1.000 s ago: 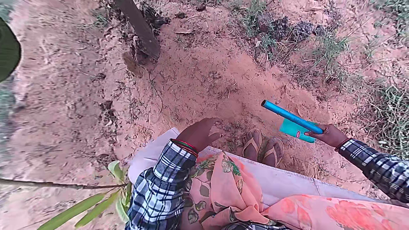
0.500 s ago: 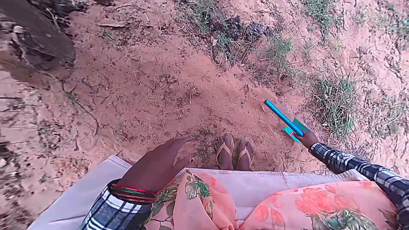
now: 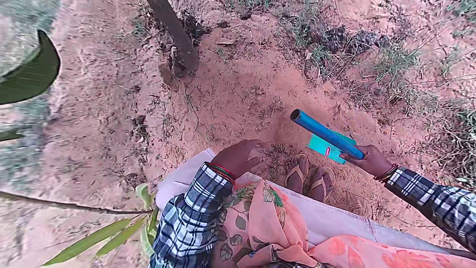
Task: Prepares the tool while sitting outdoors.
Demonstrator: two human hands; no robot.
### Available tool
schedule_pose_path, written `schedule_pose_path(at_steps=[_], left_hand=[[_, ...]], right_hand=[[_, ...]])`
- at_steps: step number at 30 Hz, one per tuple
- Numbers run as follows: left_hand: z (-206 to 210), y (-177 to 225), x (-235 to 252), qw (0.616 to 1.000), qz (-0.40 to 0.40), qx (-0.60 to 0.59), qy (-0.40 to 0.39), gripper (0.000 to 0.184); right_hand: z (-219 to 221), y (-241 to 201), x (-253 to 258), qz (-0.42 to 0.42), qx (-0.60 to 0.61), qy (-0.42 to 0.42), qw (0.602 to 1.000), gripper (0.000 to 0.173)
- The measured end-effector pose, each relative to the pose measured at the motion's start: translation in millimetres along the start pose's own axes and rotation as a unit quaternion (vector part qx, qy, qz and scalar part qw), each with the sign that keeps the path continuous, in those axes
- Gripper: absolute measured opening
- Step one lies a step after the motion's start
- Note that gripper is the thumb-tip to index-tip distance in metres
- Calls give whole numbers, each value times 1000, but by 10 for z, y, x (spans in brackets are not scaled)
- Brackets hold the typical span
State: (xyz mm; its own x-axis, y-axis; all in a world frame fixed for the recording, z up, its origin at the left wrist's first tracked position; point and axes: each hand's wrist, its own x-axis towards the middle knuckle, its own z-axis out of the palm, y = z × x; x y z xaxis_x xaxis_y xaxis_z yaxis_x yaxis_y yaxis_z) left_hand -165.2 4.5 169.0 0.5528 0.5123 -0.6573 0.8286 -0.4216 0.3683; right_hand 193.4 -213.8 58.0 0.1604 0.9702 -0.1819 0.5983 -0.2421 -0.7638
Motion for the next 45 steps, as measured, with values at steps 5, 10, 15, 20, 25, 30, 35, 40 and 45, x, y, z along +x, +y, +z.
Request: schedule_pose_path(at_steps=[5,10,15,20,25,30,35,40,45], left_hand=[[-34,-77,-78,1000,1,-15,20,55],[59,-115,-107,998,59,16,28,56],[92,-83,-63,996,86,37,-1,58],[148,-80,36,995,83,50,-25,59],[97,-91,-1,996,74,39,-15,59],[39,-71,-50,997,68,22,-17,55],[85,-139,-55,997,72,32,-14,59],[173,-222,-50,993,116,7,12,58],[198,-213,27,992,126,15,4,57]], right_hand=[[-83,239,-152,199,-43,-85,975,39],[-285,916,-665,313,-54,-104,943,34],[-78,1214,-774,341,-44,-106,933,34],[73,1042,-429,311,-59,-126,940,38],[302,555,21,204,73,-56,975,25],[97,103,252,90,34,-96,991,30],[-276,541,43,269,-96,-72,956,44],[-867,1088,-628,406,-176,-10,896,52],[-797,1487,-1315,476,-113,42,871,48]])
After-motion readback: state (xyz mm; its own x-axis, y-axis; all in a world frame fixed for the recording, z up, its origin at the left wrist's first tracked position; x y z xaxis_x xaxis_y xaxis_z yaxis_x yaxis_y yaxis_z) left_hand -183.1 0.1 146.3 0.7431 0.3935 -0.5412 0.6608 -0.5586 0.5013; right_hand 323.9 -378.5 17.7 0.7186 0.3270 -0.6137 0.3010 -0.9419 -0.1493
